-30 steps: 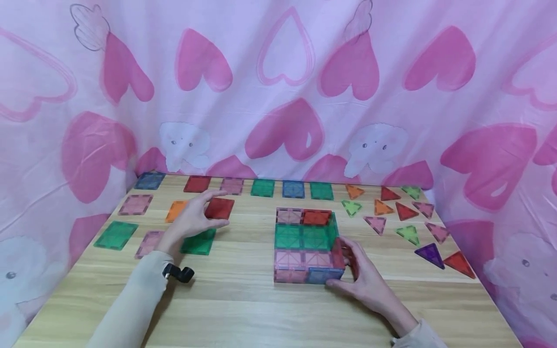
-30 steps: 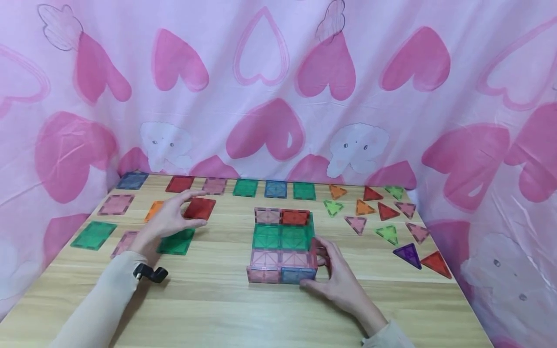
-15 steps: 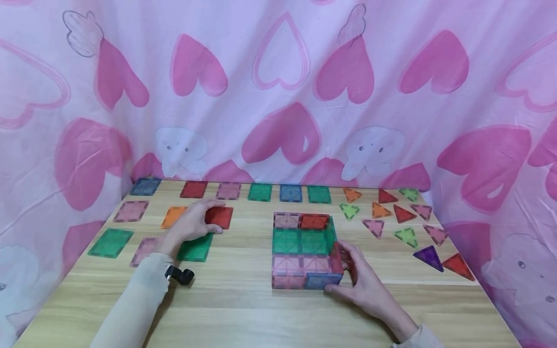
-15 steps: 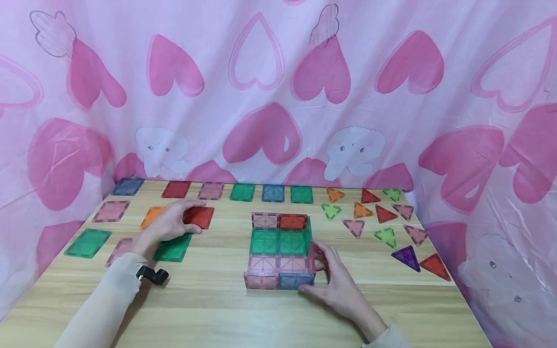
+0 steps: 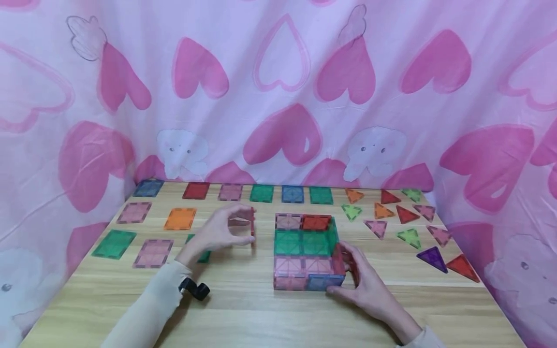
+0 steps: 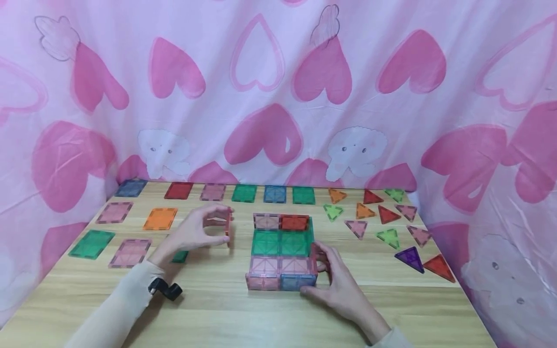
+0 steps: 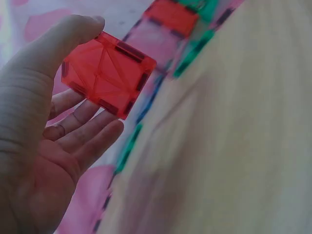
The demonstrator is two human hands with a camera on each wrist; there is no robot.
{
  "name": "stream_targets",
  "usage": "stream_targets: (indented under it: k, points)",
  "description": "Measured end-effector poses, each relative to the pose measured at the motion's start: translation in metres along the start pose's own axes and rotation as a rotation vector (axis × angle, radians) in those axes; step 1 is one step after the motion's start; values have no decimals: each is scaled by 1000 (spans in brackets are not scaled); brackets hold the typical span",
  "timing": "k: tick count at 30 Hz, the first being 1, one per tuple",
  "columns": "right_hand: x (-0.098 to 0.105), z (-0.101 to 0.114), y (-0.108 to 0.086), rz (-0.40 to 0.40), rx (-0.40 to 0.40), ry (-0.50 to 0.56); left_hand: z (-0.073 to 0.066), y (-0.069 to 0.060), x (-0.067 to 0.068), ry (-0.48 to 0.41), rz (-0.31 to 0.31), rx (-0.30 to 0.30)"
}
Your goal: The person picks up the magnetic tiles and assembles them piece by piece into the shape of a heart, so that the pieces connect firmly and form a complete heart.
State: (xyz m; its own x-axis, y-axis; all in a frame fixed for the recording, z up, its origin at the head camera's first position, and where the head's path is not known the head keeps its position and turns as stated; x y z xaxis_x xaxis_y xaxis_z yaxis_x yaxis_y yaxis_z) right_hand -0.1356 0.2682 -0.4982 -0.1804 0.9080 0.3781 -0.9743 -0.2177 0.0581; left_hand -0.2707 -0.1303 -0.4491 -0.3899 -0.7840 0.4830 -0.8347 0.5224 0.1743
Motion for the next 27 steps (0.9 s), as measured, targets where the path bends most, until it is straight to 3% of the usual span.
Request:
stream_targets:
  k: [4, 11, 27]
  points:
    - [2, -1, -1, -3, 5, -19, -2, 4, -19, -72, 59, 28]
    - [3, -1, 1, 9, 24, -15, -2, 9, -38, -114, 74, 28]
    - [1, -1, 0, 24, 48, -8, -5, 9, -57, -58, 85, -12]
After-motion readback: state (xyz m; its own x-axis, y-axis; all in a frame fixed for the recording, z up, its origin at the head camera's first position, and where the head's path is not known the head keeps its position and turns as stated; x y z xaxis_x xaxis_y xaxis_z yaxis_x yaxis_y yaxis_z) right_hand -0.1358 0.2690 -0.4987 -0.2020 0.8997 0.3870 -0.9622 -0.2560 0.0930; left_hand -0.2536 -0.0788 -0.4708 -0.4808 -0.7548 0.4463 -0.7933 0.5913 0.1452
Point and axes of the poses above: each hand's wrist, its own y-axis towards the middle knuckle, its own x-axis out of the back of the hand, z = x × y, the point moved 3 cm from there along y, towards the middle knuckle, and after that the axes turned 1 degree about x, right-handed, at the moved point
